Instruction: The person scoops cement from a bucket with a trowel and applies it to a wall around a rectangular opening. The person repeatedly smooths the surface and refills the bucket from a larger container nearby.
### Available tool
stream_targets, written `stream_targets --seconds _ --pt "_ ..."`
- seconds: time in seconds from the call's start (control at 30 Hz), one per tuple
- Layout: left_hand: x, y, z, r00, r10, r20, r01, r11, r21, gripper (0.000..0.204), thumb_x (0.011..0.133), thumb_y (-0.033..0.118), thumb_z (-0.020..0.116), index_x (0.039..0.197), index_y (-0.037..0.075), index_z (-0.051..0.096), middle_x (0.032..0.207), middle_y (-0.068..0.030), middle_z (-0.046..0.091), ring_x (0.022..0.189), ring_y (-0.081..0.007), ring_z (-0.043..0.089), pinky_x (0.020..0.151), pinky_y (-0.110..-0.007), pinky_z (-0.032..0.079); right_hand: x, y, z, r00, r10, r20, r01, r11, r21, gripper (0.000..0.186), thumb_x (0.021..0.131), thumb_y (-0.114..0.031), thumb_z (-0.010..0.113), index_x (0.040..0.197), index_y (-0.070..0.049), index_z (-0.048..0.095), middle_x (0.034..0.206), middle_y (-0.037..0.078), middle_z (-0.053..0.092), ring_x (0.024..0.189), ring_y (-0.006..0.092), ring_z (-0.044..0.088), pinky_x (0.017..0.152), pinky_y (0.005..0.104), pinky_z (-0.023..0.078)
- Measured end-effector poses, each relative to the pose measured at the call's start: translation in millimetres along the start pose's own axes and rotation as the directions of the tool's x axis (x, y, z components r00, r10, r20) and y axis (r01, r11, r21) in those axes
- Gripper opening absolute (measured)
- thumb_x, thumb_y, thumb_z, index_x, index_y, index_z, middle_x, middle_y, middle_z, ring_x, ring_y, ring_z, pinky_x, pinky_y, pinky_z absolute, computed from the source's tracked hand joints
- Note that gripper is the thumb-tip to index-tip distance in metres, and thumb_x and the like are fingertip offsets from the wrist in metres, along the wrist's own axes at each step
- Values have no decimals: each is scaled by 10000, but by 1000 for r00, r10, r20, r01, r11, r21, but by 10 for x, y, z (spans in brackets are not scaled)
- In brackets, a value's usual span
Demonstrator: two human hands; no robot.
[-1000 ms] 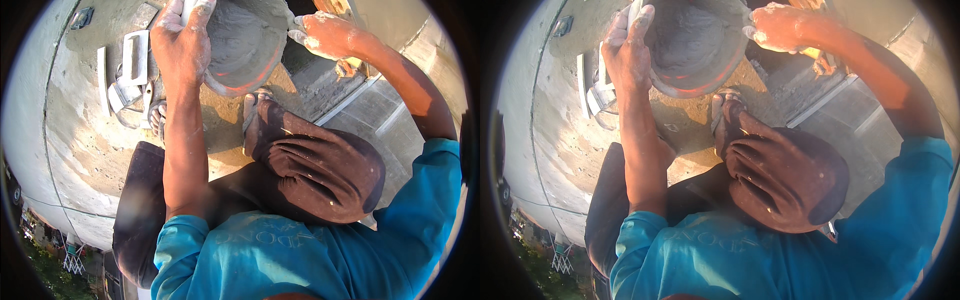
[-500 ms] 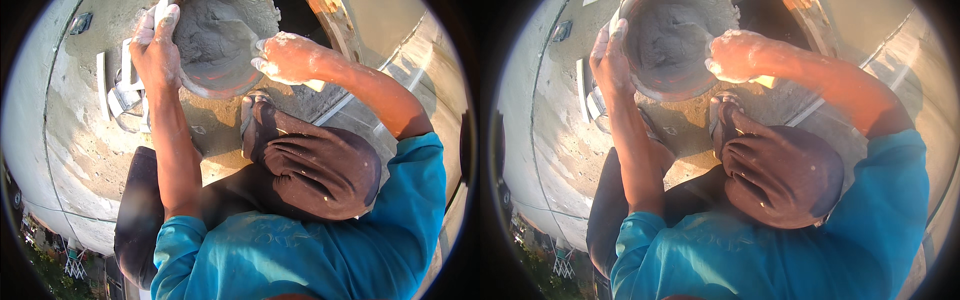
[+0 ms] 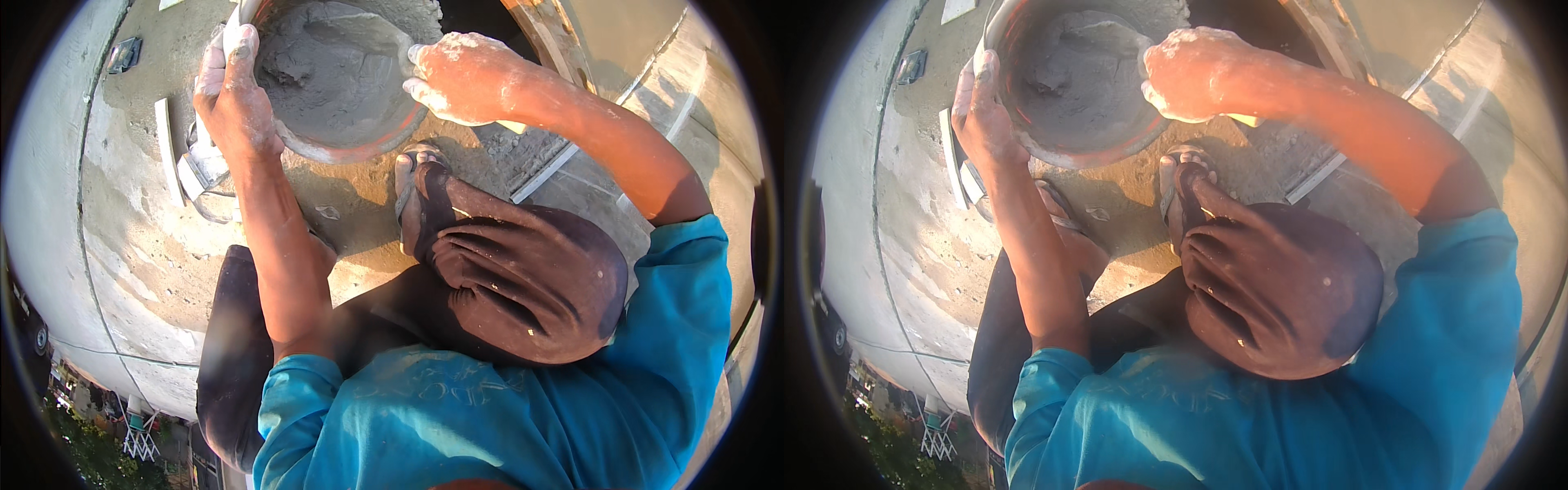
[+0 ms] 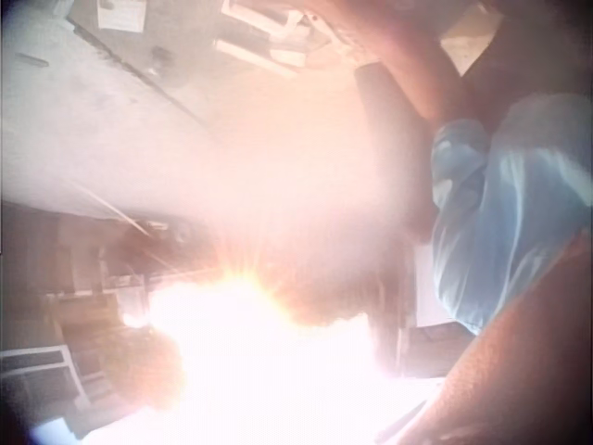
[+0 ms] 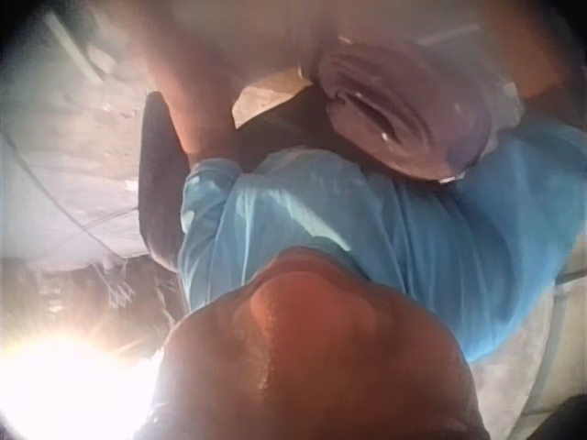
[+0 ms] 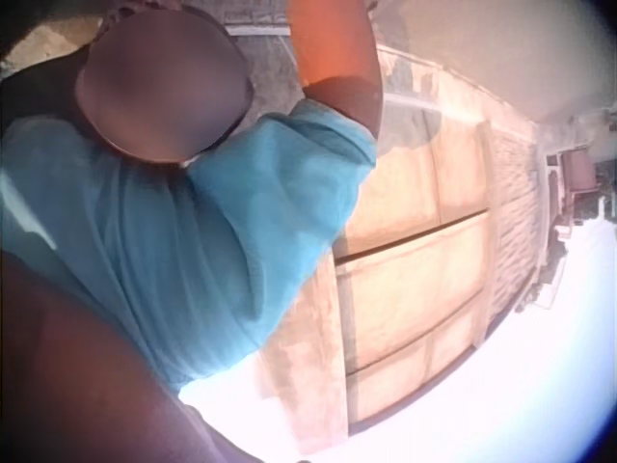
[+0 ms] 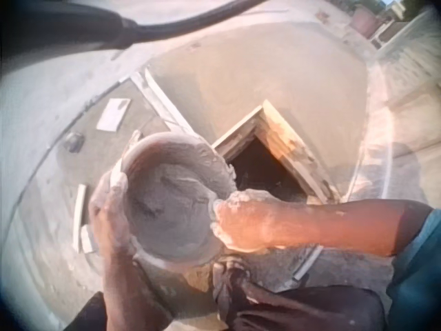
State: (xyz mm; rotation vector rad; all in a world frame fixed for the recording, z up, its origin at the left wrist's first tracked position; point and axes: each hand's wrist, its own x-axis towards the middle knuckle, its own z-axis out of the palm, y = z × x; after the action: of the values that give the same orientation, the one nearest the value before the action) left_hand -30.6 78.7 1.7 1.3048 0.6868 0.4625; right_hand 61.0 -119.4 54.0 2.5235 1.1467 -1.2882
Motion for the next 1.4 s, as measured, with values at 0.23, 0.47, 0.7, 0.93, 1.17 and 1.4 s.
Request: stream_targets --seconds 0.23,0.47,0.7,0.93,1.17,1.4 --pt "-48 -4 73 1000 -2 -6 2 999 36 320 932 137 624 1183 -61 651 1101 -111 662 1046 -171 595 939 -298 447 -62 -503 182 947 -218 236 211 976 55 327 949 -247 558 996 67 634 963 250 658 915 352 679 808 459 538" --pt "-81 -3 -26 999 -21 -46 21 1000 1 319 934 149 625 1179 -54 655 1093 -118 658 1025 -179 594 924 -292 444 -89 -139 -234 973 -230 7 230 972 -46 286 956 -256 558 993 18 634 836 216 679 839 375 675 754 472 528" --pt "-43 7 13 1000 -5 -30 6 1000 11 332 940 157 618 1171 -80 645 1101 -125 652 1036 -179 581 926 -300 443 -130 -405 335 979 -191 66 191 981 7 317 920 -243 595 1013 59 612 890 251 674 894 399 681 805 462 552" --pt "-35 -50 17 999 30 -21 -30 999 16 343 925 164 625 1170 -76 646 1088 -111 650 1030 -188 584 918 -309 448 -339 -500 57 956 -222 190 219 975 37 284 920 -208 584 1035 51 603 894 231 680 883 390 680 815 451 542" --pt "-32 22 -3 999 -37 -13 36 998 -50 313 942 125 593 1186 -67 630 1097 -120 650 1006 -208 604 878 -328 488 -431 -213 -194 948 -293 128 297 955 -19 250 926 -212 589 974 32 616 817 213 674 836 375 673 779 467 528" --pt "-17 6 -19 999 -52 -6 51 996 -69 291 956 104 575 1187 -66 626 1096 -116 650 987 -202 613 849 -330 507 -116 -279 -273 957 -218 191 247 959 -139 190 912 -193 594 970 -24 658 897 170 656 885 350 677 802 446 540"
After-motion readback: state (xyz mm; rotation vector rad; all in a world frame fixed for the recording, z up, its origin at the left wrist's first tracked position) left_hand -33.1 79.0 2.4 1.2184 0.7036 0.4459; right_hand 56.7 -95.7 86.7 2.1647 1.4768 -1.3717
